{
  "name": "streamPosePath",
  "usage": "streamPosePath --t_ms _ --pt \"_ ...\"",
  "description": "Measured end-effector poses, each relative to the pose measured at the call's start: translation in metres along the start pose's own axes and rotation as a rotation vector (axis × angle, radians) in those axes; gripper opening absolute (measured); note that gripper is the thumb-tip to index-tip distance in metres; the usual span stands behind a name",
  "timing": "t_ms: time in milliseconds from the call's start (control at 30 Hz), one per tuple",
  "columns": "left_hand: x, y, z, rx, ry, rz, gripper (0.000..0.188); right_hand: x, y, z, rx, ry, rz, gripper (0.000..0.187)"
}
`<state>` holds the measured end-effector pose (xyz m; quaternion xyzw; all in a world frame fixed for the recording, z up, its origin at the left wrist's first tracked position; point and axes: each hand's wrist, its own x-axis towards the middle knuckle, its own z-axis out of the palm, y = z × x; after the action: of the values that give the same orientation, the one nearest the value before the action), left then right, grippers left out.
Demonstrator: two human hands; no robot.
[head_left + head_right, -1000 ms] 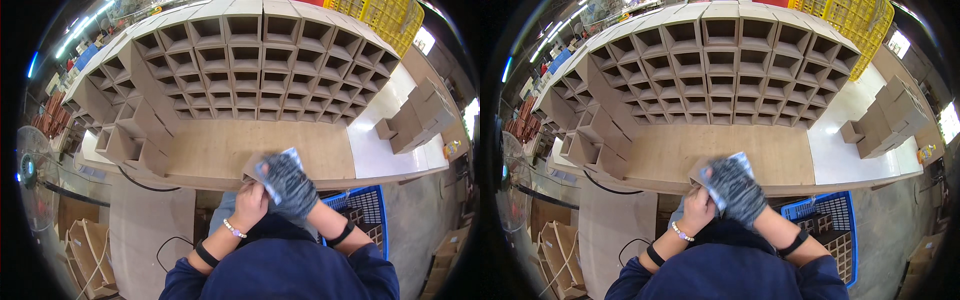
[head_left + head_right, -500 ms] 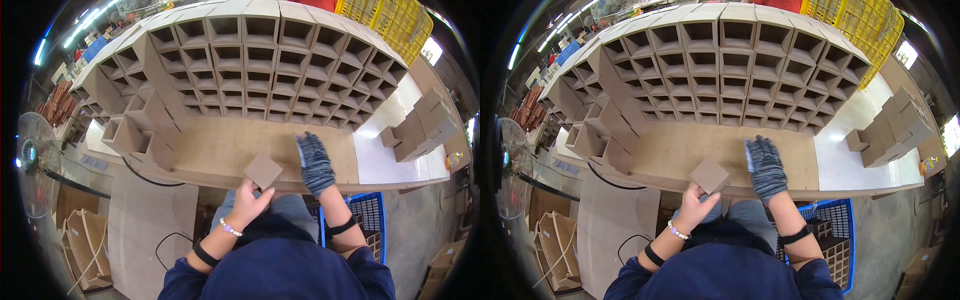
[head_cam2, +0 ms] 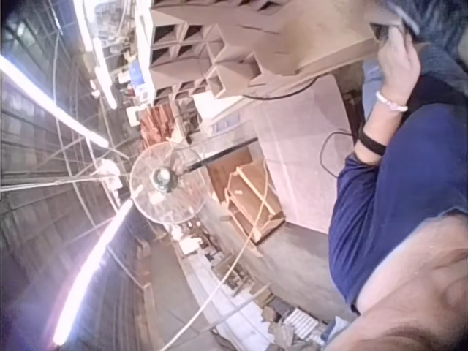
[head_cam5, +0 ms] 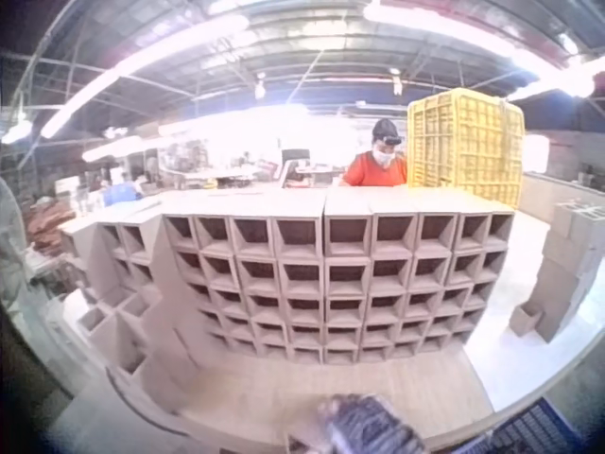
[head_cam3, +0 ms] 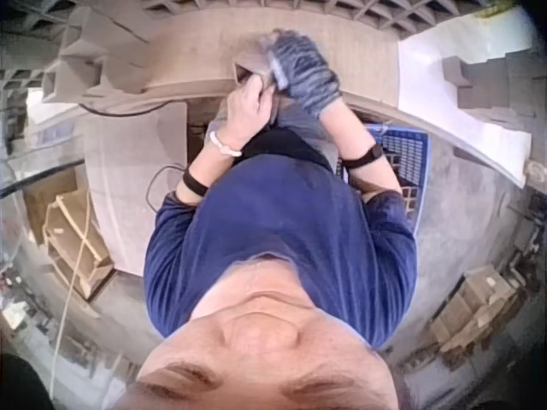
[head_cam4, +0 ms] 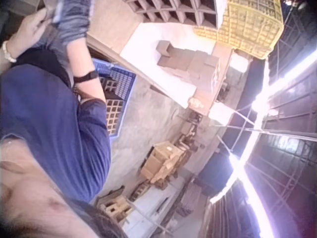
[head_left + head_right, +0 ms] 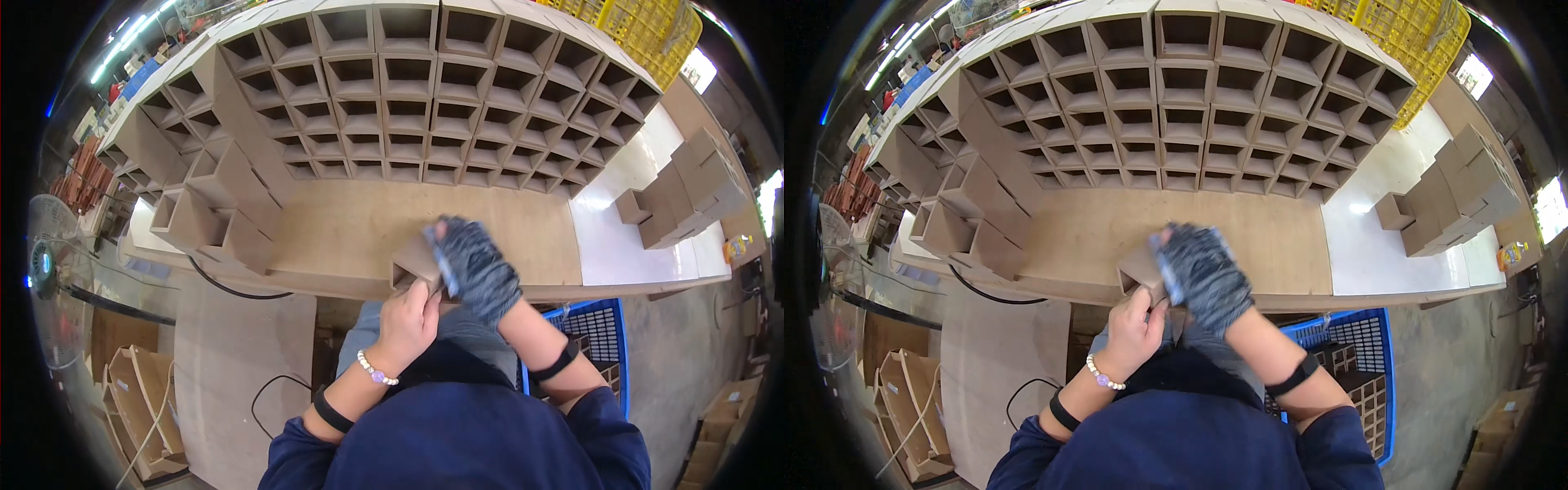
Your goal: Sanding the edges of small wooden boxes and placing them into a grid storage unit.
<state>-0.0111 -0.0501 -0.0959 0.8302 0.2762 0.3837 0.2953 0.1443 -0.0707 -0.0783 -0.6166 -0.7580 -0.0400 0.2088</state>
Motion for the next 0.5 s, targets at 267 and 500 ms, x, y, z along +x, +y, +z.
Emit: streamPosePath --t_ms 267,500 --pt "-0.005 -0.009 0.004 0.029 -0.024 0.029 0.016 0.018 -0.029 -0.034 -0.037 -0.379 0.136 0.046" --pt "0.000 -0.011 0.001 -0.043 -0.007 0.090 0.015 -0.005 -0.039 -0.002 0.145 0.078 -0.108 0.044"
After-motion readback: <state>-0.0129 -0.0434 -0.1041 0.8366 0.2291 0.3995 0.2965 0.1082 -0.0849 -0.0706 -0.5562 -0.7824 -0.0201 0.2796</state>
